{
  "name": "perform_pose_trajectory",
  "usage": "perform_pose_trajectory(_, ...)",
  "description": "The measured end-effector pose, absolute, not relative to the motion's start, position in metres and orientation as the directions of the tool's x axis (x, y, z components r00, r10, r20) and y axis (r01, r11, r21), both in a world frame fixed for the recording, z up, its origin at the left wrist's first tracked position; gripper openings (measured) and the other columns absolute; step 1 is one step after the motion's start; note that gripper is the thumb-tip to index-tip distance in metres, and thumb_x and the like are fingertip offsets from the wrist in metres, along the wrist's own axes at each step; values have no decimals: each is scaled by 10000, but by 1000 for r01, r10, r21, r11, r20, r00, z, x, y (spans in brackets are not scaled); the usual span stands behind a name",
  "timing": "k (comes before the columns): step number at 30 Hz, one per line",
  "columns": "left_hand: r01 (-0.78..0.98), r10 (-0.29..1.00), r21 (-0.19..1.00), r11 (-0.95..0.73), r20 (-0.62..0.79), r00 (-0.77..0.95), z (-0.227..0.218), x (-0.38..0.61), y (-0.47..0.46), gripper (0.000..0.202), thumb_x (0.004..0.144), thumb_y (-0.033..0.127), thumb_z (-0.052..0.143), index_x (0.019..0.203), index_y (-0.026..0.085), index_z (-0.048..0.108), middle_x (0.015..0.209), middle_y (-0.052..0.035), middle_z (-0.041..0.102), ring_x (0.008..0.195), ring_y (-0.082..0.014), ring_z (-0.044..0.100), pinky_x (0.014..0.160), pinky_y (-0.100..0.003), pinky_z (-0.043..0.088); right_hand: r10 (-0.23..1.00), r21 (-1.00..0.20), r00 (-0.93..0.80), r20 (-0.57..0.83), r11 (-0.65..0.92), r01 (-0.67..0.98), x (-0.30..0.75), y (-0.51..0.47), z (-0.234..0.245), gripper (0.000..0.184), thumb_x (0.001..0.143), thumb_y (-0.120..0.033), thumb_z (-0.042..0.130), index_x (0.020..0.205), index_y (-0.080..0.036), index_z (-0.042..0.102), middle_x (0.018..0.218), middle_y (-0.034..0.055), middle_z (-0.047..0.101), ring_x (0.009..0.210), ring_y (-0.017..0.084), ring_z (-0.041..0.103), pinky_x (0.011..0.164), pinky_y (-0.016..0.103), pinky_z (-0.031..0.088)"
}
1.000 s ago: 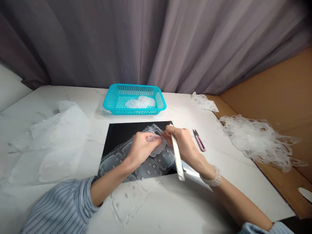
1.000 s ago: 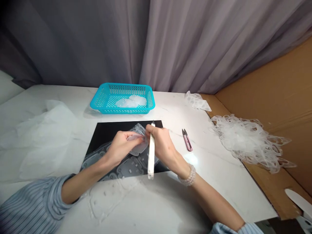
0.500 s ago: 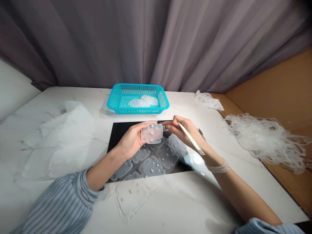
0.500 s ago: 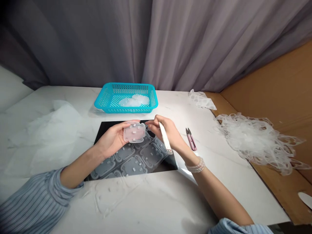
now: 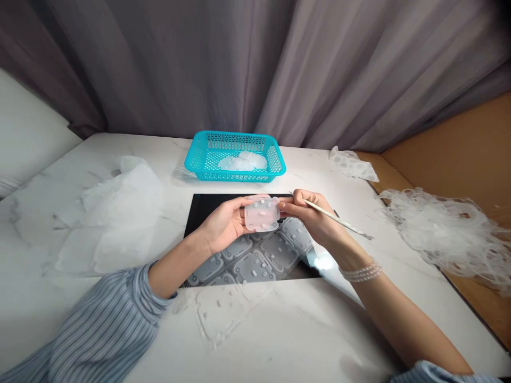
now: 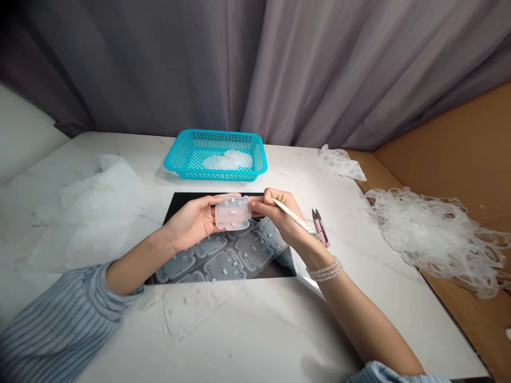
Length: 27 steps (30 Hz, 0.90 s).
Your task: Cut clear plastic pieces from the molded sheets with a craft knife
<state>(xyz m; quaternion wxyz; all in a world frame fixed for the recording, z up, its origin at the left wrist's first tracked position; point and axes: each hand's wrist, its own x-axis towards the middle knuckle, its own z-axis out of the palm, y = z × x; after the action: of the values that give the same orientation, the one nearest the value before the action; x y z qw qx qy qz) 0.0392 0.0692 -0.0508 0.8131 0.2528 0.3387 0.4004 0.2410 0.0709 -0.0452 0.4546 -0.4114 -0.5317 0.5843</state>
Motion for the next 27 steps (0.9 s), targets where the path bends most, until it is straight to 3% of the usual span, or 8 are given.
perform_pose_trajectory(4, -447, 802, 680, 582, -388, 454, -50, 38, 70, 359, 889, 178, 486, 1196, 80, 644, 1016, -179, 739, 951, -272, 695, 844, -437, 553, 972, -991, -230, -44, -71, -111, 242, 72, -46, 477, 767, -230, 756, 598, -215, 310, 786, 23, 664, 785, 158, 627, 695, 299, 523)
perform_pose_trajectory(12, -426, 797, 689, 586, -393, 459, -49, 36, 71, 373, 898, 219, 466, 1217, 84, 605, 1007, -193, 731, 968, -290, 700, 899, -488, 535, 979, -991, -201, -46, -69, -110, 245, 75, -49, 483, 766, -230, 764, 581, -212, 318, 793, 29, 679, 795, 153, 637, 670, 272, 540)
perform_pose_trajectory(16, -450, 791, 656, 606, -435, 431, -53, 32, 74, 436, 916, 352, 484, 1254, 86, 557, 1144, -224, 683, 1029, -334, 681, 910, -519, 530, 990, -996, -128, 51, 41, -81, 245, 71, -46, 467, 782, -247, 752, 592, -215, 327, 863, 37, 716, 840, 177, 661, 743, 319, 540)
perform_pose_trajectory(19, -449, 764, 623, 640, -456, 457, -56, 30, 76, 503, 910, 436, 493, 1170, 16, 587, 1164, -272, 654, 1029, -355, 671, 891, -504, 542, 962, -988, -247, 117, 138, 69, 243, 62, -37, 457, 800, -275, 740, 593, -218, 337, 894, 53, 732, 913, 215, 674, 830, 357, 513)
perform_pose_trajectory(22, -460, 798, 675, 577, -346, 493, -57, 28, 78, 330, 889, 256, 519, 1097, 33, 645, 1112, -201, 685, 941, -253, 680, 857, -389, 558, 899, -962, -431, 74, 177, 206, 242, 56, -28, 461, 817, -301, 726, 593, -218, 331, 946, 78, 741, 940, 247, 678, 825, 376, 500)
perform_pose_trajectory(24, -461, 811, 705, 538, -284, 512, -55, 27, 78, 306, 828, 103, 538, 1100, 56, 669, 1086, -150, 699, 897, -191, 667, 832, -312, 549, 918, -963, -386, 90, 179, 203, 244, 57, -25, 424, 852, -308, 688, 617, -220, 346, 992, 79, 739, 979, 251, 671, 838, 383, 485)
perform_pose_trajectory(27, -452, 800, 717, 531, -248, 546, -52, 26, 78, 345, 797, 59, 545, 1113, 49, 683, 1086, -141, 698, 912, -187, 653, 816, -290, 538, 970, -986, -215, 111, 135, 100, 247, 63, -27, 402, 862, -305, 677, 643, -223, 351, 985, 65, 733, 1017, 239, 657, 879, 383, 461)
